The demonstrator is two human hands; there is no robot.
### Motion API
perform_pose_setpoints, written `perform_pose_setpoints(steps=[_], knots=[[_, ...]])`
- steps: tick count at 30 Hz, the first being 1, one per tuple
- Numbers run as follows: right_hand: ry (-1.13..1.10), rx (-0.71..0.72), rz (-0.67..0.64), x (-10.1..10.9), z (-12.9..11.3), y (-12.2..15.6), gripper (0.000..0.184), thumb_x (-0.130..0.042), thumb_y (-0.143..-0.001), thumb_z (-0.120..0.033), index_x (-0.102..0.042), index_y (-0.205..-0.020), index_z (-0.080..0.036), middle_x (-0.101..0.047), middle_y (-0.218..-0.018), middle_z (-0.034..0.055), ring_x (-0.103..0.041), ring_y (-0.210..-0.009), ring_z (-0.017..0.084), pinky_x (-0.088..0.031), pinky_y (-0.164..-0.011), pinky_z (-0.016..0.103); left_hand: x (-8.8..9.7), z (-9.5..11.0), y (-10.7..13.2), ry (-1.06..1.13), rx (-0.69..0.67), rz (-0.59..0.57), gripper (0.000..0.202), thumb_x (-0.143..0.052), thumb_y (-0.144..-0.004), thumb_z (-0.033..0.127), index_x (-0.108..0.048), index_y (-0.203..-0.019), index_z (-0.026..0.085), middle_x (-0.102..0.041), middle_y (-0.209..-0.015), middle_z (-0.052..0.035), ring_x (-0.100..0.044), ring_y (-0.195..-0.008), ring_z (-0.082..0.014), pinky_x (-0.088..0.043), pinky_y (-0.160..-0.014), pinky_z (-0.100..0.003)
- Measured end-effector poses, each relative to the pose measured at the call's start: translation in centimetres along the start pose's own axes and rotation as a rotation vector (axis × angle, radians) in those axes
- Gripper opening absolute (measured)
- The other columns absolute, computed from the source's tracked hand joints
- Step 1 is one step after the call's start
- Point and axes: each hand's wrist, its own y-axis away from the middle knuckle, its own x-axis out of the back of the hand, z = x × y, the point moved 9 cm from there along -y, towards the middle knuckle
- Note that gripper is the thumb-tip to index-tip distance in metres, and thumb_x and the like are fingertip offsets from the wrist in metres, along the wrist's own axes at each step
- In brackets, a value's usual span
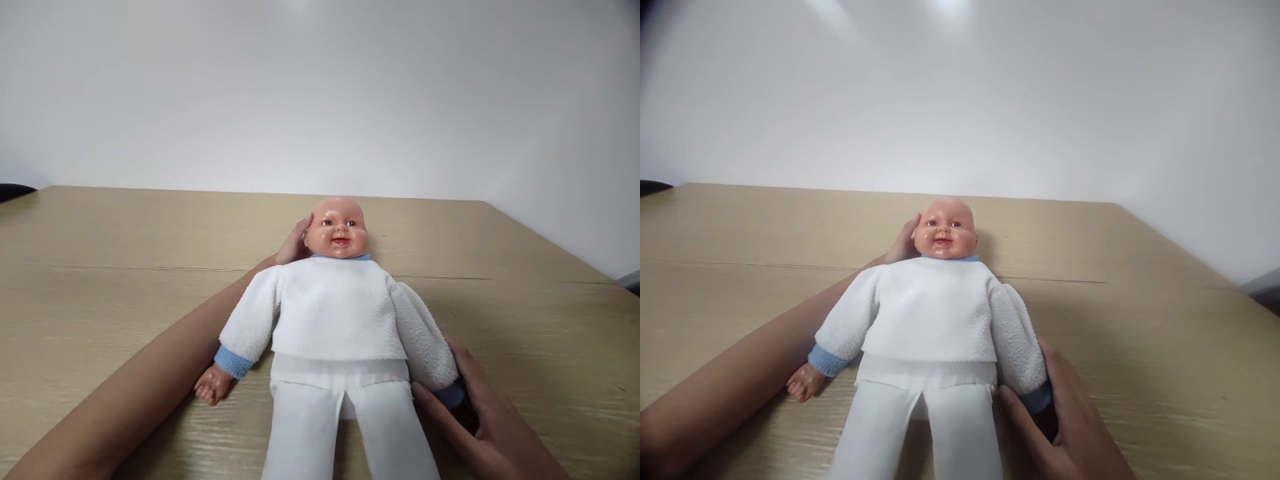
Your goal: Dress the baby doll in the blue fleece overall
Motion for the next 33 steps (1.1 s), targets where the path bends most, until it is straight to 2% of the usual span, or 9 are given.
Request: perform_pose_setpoints(steps=[4,11,17,21,27,33], knots=[[-0.038,-0.054,-0.063,-0.5,0.3,0.0,0.067,-0.067,-0.096,-0.07,-0.056,-0.154,-0.039,-0.07,-0.154,0.0106,-0.069,-0.138,0.044,-0.065,-0.11,0.062,-0.5,-0.4,0.0,-0.015,0.071,-0.014,0.08,-0.038,-0.109,0.072,-0.071,-0.146,0.01,-0.079,-0.138,-0.0156,-0.059,-0.15,-0.0418,-0.033,-0.137,-0.057],[-0.068,-0.104,-0.086,-0.5,0.6,0.1,0.068,-0.065,-0.099,-0.07,-0.052,-0.157,-0.037,-0.067,-0.158,0.0115,-0.066,-0.142,0.042,-0.061,-0.114,0.061,-1.2,0.0,0.0,0.0,0.002,-0.051,0.071,-0.041,-0.112,0.064,-0.069,-0.147,0.009,-0.075,-0.145,-0.0156,-0.058,-0.153,-0.0388,-0.032,-0.138,-0.052],[-0.049,-0.101,-0.088,-0.3,0.4,0.0,0.067,-0.065,-0.099,-0.071,-0.054,-0.155,-0.036,-0.068,-0.156,0.0108,-0.067,-0.14,0.039,-0.062,-0.114,0.056,-0.3,-0.2,-0.4,0.007,-0.035,0.032,0.067,-0.054,-0.108,0.063,-0.071,-0.145,0.01,-0.076,-0.143,-0.0151,-0.061,-0.15,-0.0387,-0.035,-0.136,-0.052],[-0.037,-0.096,-0.099,-0.4,0.5,-0.1,0.068,-0.065,-0.1,-0.07,-0.053,-0.157,-0.036,-0.067,-0.158,0.01,-0.066,-0.141,0.038,-0.062,-0.113,0.052,-0.4,-0.2,-0.2,0.005,-0.05,0.054,0.064,-0.055,-0.108,0.062,-0.073,-0.143,0.011,-0.076,-0.144,-0.0142,-0.06,-0.15,-0.0384,-0.037,-0.135,-0.052],[-0.031,-0.08,-0.101,-0.4,0.1,-0.2,0.069,-0.064,-0.1,-0.071,-0.051,-0.16,-0.039,-0.064,-0.162,0.009,-0.064,-0.143,0.041,-0.058,-0.118,0.06,-0.2,-0.1,0.1,-0.021,-0.058,0.086,0.062,-0.056,-0.108,0.061,-0.075,-0.14,0.012,-0.08,-0.137,-0.014,-0.065,-0.145,-0.0385,-0.037,-0.136,-0.052],[-0.019,-0.053,-0.088,-0.1,-0.4,-0.2,0.07,-0.065,-0.099,-0.07,-0.051,-0.161,-0.039,-0.064,-0.162,0.0091,-0.063,-0.145,0.043,-0.056,-0.119,0.063,-0.1,-0.3,0.1,-0.021,-0.02,0.054,0.065,-0.058,-0.106,0.062,-0.073,-0.144,0.011,-0.08,-0.136,-0.0152,-0.068,-0.141,-0.0399,-0.039,-0.134,-0.055]])
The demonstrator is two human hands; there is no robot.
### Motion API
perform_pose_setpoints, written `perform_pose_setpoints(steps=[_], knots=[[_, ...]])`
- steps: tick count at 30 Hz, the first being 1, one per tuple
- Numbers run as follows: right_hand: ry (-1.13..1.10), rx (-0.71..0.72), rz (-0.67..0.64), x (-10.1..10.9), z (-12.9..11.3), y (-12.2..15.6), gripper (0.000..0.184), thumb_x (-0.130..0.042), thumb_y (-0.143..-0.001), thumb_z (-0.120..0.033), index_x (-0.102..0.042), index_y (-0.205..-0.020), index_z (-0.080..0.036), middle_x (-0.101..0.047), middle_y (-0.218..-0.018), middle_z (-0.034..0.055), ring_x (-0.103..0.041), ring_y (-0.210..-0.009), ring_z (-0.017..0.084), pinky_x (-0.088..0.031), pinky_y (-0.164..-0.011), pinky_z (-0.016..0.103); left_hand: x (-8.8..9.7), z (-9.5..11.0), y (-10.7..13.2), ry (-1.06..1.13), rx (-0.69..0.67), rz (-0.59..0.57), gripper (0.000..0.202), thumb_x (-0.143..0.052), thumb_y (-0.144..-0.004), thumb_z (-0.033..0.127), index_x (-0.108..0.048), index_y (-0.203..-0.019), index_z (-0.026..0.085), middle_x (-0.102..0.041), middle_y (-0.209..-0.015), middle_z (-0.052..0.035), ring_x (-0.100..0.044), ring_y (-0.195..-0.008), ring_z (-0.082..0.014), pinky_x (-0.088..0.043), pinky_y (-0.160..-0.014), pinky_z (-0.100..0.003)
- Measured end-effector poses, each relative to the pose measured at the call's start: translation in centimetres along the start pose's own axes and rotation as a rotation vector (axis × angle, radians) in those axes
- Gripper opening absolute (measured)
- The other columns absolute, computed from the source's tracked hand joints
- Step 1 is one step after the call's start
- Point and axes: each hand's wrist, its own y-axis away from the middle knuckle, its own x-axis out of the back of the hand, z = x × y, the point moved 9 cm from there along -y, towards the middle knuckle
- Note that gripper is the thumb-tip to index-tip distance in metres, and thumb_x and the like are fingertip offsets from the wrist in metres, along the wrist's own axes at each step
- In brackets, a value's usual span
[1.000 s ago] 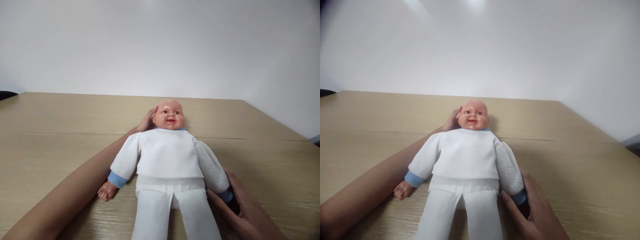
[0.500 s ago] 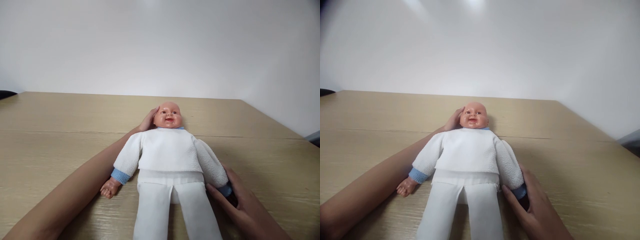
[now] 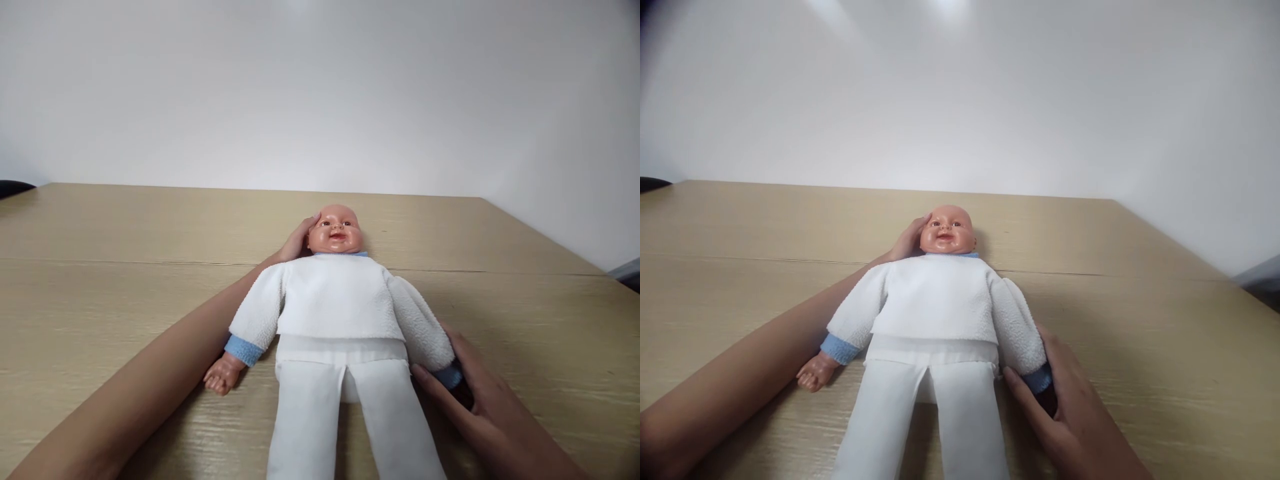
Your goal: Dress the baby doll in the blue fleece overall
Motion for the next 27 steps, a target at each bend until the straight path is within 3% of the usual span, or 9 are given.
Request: perform_pose_setpoints(steps=[8,13,22,27], knots=[[0.007,-0.011,-0.007,-0.13,0.35,-0.08,0.072,-0.066,-0.099,-0.071,-0.05,-0.162,-0.04,-0.065,-0.161,0.0075,-0.063,-0.145,0.042,-0.058,-0.118,0.061,-0.19,-0.43,0.03,0.02,0.032,0.006,0.069,-0.06,-0.104,0.065,-0.073,-0.142,0.01,-0.078,-0.14,-0.0166,-0.064,-0.146,-0.0409,-0.04,-0.134,-0.055],[0.013,0.009,0.0,0.02,0.01,0.02,0.07,-0.065,-0.101,-0.069,-0.052,-0.161,-0.036,-0.066,-0.16,0.01,-0.065,-0.142,0.042,-0.06,-0.115,0.059,-0.81,-0.32,0.21,0.041,0.023,0.003,0.068,-0.059,-0.105,0.062,-0.072,-0.144,0.008,-0.071,-0.151,-0.0179,-0.056,-0.154,-0.0388,-0.038,-0.136,-0.05],[0.006,0.013,-0.003,0.12,-0.32,-0.16,0.067,-0.065,-0.1,-0.069,-0.055,-0.158,-0.037,-0.068,-0.156,0.0104,-0.067,-0.138,0.042,-0.062,-0.112,0.058,-0.45,-0.26,0.18,0.02,0.014,0.04,0.065,-0.06,-0.103,0.064,-0.075,-0.141,0.013,-0.073,-0.149,-0.0134,-0.053,-0.157,-0.0391,-0.037,-0.137,-0.053],[0.002,0.018,-0.007,0.13,-0.48,-0.05,0.069,-0.065,-0.1,-0.069,-0.054,-0.159,-0.035,-0.067,-0.157,0.0115,-0.066,-0.138,0.044,-0.06,-0.114,0.061,-0.52,-0.4,0.38,0.015,0.043,0.031,0.069,-0.06,-0.103,0.066,-0.074,-0.143,0.012,-0.075,-0.146,-0.0144,-0.058,-0.152,-0.0401,-0.039,-0.135,-0.054]])
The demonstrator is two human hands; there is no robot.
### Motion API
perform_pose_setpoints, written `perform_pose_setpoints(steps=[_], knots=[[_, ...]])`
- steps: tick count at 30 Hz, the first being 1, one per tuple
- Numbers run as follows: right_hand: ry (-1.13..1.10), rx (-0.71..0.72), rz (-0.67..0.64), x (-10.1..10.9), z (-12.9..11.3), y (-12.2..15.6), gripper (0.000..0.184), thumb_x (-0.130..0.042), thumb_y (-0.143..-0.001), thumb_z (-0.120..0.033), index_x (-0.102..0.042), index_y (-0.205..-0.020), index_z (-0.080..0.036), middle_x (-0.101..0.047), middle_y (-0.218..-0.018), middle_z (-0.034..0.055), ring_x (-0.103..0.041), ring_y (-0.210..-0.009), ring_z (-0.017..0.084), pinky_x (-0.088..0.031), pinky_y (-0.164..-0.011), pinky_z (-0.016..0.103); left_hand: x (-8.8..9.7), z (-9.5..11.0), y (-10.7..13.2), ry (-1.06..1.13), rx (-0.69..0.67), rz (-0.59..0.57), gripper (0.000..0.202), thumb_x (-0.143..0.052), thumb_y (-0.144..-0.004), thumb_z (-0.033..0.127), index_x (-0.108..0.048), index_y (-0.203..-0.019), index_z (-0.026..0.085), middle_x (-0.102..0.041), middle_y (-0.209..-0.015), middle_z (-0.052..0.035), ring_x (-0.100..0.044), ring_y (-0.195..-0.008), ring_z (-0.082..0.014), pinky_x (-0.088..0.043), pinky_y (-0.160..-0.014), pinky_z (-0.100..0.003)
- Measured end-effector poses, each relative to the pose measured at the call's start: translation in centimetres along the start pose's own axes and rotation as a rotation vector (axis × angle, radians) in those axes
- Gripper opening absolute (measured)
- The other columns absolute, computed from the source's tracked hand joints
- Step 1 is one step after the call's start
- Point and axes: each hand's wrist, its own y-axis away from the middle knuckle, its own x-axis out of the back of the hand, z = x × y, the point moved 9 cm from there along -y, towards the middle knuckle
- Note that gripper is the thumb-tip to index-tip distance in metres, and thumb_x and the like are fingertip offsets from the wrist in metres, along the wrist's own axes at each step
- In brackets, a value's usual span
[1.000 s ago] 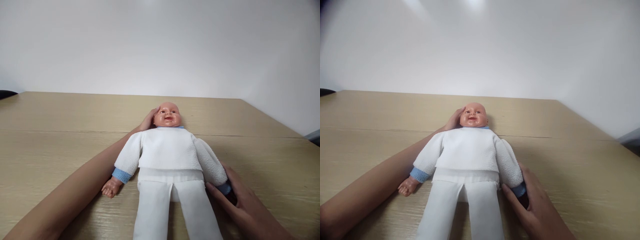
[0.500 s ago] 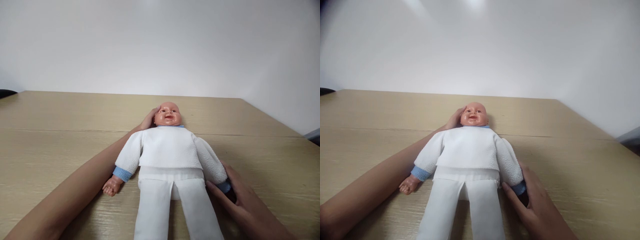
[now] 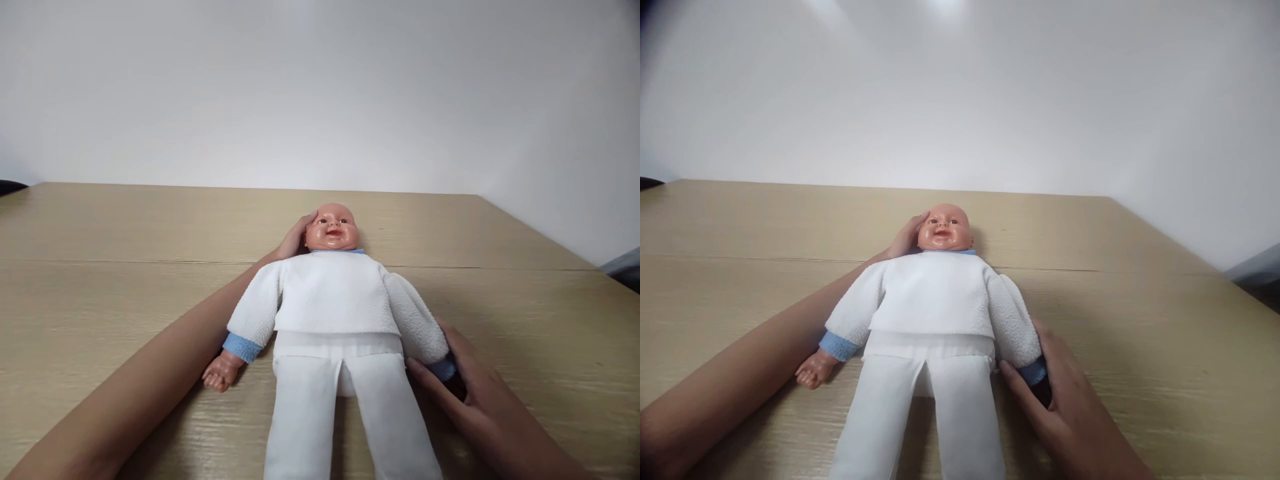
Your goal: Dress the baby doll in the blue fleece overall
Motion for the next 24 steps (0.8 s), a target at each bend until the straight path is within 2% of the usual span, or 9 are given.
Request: perform_pose_setpoints(steps=[8,14,19,24], knots=[[-0.04,-0.031,-0.02,-0.4,0.5,0.1,0.067,-0.065,-0.1,-0.071,-0.05,-0.158,-0.04,-0.064,-0.16,0.0071,-0.061,-0.143,0.04,-0.053,-0.12,0.063,0.7,0.3,-0.3,-0.03,-0.017,0.009,0.068,-0.06,-0.104,0.064,-0.073,-0.145,0.011,-0.079,-0.139,-0.0151,-0.066,-0.143,-0.0397,-0.04,-0.134,-0.054],[-0.048,-0.005,-0.007,-0.4,0.3,-0.2,0.064,-0.064,-0.101,-0.07,-0.055,-0.154,-0.035,-0.065,-0.158,0.011,-0.061,-0.142,0.043,-0.05,-0.122,0.067,1.3,0.2,-0.6,-0.03,-0.012,0.03,0.07,-0.062,-0.103,0.065,-0.072,-0.147,0.012,-0.079,-0.139,-0.0148,-0.067,-0.143,-0.0382,-0.043,-0.132,-0.053],[-0.049,0.004,0.007,-0.6,0.3,-0.2,0.063,-0.062,-0.103,-0.069,-0.052,-0.157,-0.038,-0.063,-0.159,0.0094,-0.058,-0.146,0.042,-0.047,-0.124,0.066,1.3,0.3,-0.7,-0.034,-0.015,0.023,0.068,-0.061,-0.103,0.064,-0.073,-0.144,0.011,-0.078,-0.14,-0.0153,-0.067,-0.143,-0.038,-0.042,-0.132,-0.052],[-0.089,0.042,0.002,-1.2,-0.4,-0.6,0.059,-0.058,-0.107,-0.065,-0.049,-0.158,-0.036,-0.06,-0.161,0.0106,-0.056,-0.147,0.039,-0.046,-0.125,0.064,1.1,0.3,-0.8,-0.063,0.002,0.021,0.069,-0.062,-0.101,0.066,-0.075,-0.139,0.009,-0.078,-0.14,-0.0173,-0.067,-0.141,-0.0408,-0.043,-0.131,-0.053]])
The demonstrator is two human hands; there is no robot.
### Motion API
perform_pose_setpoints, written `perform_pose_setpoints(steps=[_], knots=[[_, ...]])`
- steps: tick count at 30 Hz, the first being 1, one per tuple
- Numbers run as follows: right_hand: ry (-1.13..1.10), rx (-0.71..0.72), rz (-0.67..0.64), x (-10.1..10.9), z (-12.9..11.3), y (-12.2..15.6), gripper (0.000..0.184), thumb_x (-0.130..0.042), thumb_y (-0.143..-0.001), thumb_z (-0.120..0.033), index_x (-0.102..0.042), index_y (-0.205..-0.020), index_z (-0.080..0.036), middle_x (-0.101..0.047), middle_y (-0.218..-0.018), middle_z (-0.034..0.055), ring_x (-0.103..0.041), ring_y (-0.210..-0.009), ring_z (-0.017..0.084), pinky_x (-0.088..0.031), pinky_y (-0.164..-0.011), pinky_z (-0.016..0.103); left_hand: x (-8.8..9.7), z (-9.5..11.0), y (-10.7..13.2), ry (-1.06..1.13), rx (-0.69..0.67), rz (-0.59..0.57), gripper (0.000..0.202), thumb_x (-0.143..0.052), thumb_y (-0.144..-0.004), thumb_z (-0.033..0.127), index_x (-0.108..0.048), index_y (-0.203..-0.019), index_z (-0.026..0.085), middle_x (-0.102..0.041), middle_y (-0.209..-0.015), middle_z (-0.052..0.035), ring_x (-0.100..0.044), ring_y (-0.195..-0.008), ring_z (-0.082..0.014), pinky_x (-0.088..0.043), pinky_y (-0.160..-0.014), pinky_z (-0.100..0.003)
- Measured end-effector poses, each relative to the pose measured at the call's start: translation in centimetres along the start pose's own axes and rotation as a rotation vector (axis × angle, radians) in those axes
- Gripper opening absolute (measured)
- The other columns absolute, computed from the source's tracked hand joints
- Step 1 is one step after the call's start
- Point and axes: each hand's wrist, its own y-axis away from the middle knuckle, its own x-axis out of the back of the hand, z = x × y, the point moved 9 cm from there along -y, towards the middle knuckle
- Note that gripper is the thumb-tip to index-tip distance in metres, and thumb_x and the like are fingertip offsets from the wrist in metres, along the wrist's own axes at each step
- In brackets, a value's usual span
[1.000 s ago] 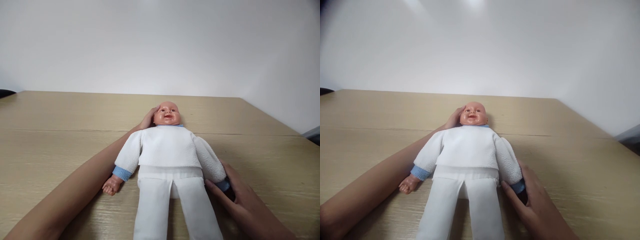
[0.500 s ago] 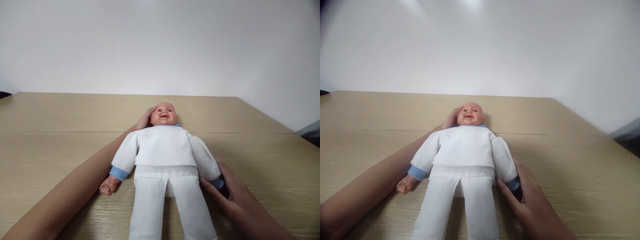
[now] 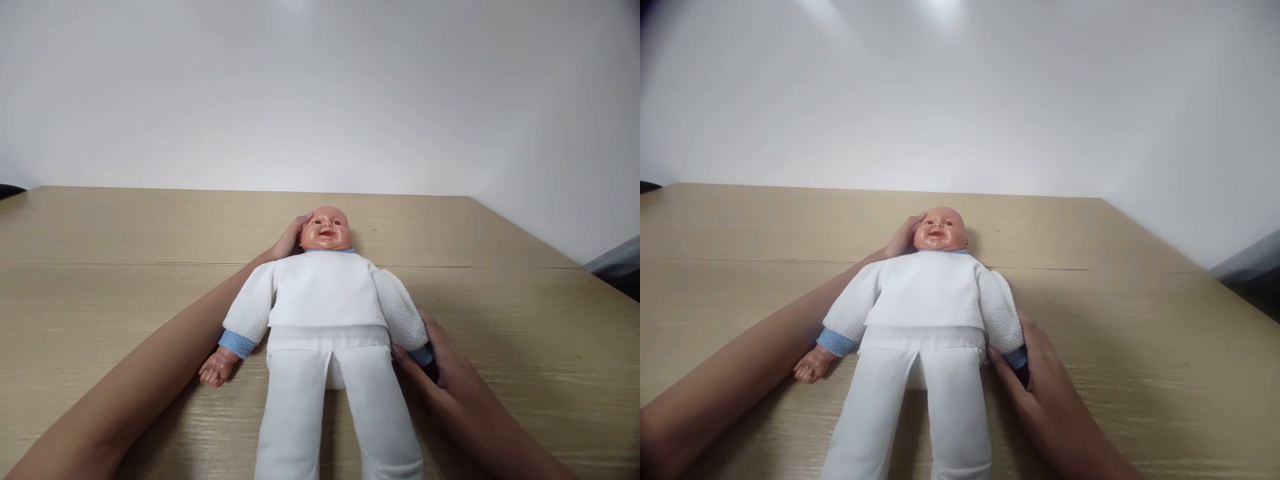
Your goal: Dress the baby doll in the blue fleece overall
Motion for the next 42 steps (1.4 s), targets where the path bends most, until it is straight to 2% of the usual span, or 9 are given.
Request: perform_pose_setpoints(steps=[5,11,15,23,28,33,36,39,42], knots=[[-0.002,0.033,0.016,-0.2,-0.4,-0.6,0.061,-0.059,-0.108,-0.063,-0.045,-0.161,-0.037,-0.058,-0.164,0.0088,-0.054,-0.149,0.037,-0.044,-0.127,0.062,0.0,0.0,-0.2,-0.024,0.024,-0.019,0.072,-0.064,-0.099,0.068,-0.076,-0.138,0.01,-0.078,-0.14,-0.0177,-0.067,-0.141,-0.0425,-0.043,-0.13,-0.054],[0.0,0.016,0.027,-0.2,-0.2,-0.6,0.065,-0.06,-0.106,-0.065,-0.047,-0.161,-0.033,-0.06,-0.162,0.0117,-0.058,-0.145,0.039,-0.046,-0.124,0.064,0.5,-0.1,-0.5,-0.01,0.005,-0.005,0.069,-0.064,-0.099,0.066,-0.076,-0.137,0.009,-0.079,-0.137,-0.0179,-0.068,-0.14,-0.0421,-0.045,-0.129,-0.055],[0.011,0.033,0.038,0.0,-0.1,-0.5,0.067,-0.061,-0.104,-0.066,-0.05,-0.16,-0.03,-0.063,-0.158,0.0141,-0.06,-0.142,0.041,-0.048,-0.122,0.065,0.2,-0.1,-0.4,-0.002,0.013,-0.011,0.072,-0.064,-0.1,0.066,-0.074,-0.139,0.007,-0.077,-0.141,-0.0186,-0.066,-0.142,-0.0399,-0.045,-0.129,-0.052],[0.017,0.026,0.041,0.1,0.2,-0.4,0.067,-0.062,-0.103,-0.067,-0.05,-0.159,-0.031,-0.063,-0.158,0.0135,-0.061,-0.143,0.041,-0.05,-0.12,0.064,-0.3,0.0,0.1,0.001,0.027,-0.016,0.071,-0.063,-0.101,0.066,-0.075,-0.14,0.008,-0.078,-0.14,-0.0172,-0.067,-0.142,-0.0383,-0.048,-0.127,-0.049],[0.011,0.014,0.035,0.0,0.4,-0.4,0.067,-0.062,-0.103,-0.068,-0.049,-0.159,-0.033,-0.065,-0.156,0.0118,-0.063,-0.139,0.04,-0.051,-0.119,0.063,-0.1,-0.2,0.3,-0.027,0.045,-0.035,0.073,-0.065,-0.098,0.071,-0.076,-0.137,0.01,-0.08,-0.134,-0.018,-0.07,-0.136,-0.0423,-0.052,-0.122,-0.052],[0.027,0.017,0.029,0.3,0.5,-0.4,0.069,-0.061,-0.102,-0.069,-0.05,-0.159,-0.032,-0.065,-0.156,0.0131,-0.064,-0.137,0.041,-0.051,-0.117,0.064,1.2,-0.4,0.3,-0.043,0.036,-0.014,0.073,-0.064,-0.098,0.073,-0.075,-0.139,0.014,-0.079,-0.137,-0.0165,-0.067,-0.14,-0.0438,-0.051,-0.123,-0.056],[0.051,0.021,0.025,0.4,0.6,-0.4,0.067,-0.061,-0.103,-0.068,-0.052,-0.158,-0.03,-0.065,-0.154,0.0138,-0.064,-0.135,0.041,-0.05,-0.118,0.065,3.3,0.3,0.9,-0.074,-0.019,0.095,0.066,-0.067,-0.098,0.068,-0.074,-0.139,0.017,-0.077,-0.142,-0.0141,-0.064,-0.144,-0.0409,-0.047,-0.127,-0.055],[0.048,0.055,0.034,0.4,0.5,-0.6,0.067,-0.061,-0.103,-0.067,-0.052,-0.158,-0.031,-0.064,-0.155,0.0134,-0.063,-0.138,0.04,-0.049,-0.12,0.064,5.7,1.1,2.8,-0.095,-0.063,0.25,0.058,-0.071,-0.097,0.061,-0.072,-0.137,0.018,-0.069,-0.153,-0.0132,-0.057,-0.152,-0.035,-0.042,-0.132,-0.05],[0.04,0.094,0.046,0.2,0.4,-0.8,0.066,-0.062,-0.103,-0.065,-0.051,-0.157,-0.03,-0.063,-0.156,0.0139,-0.061,-0.141,0.039,-0.047,-0.121,0.063,6.2,1.6,5.9,-0.099,-0.079,0.297,0.057,-0.071,-0.098,0.059,-0.07,-0.137,0.017,-0.058,-0.165,-0.0153,-0.049,-0.159,-0.0332,-0.038,-0.135,-0.049]])
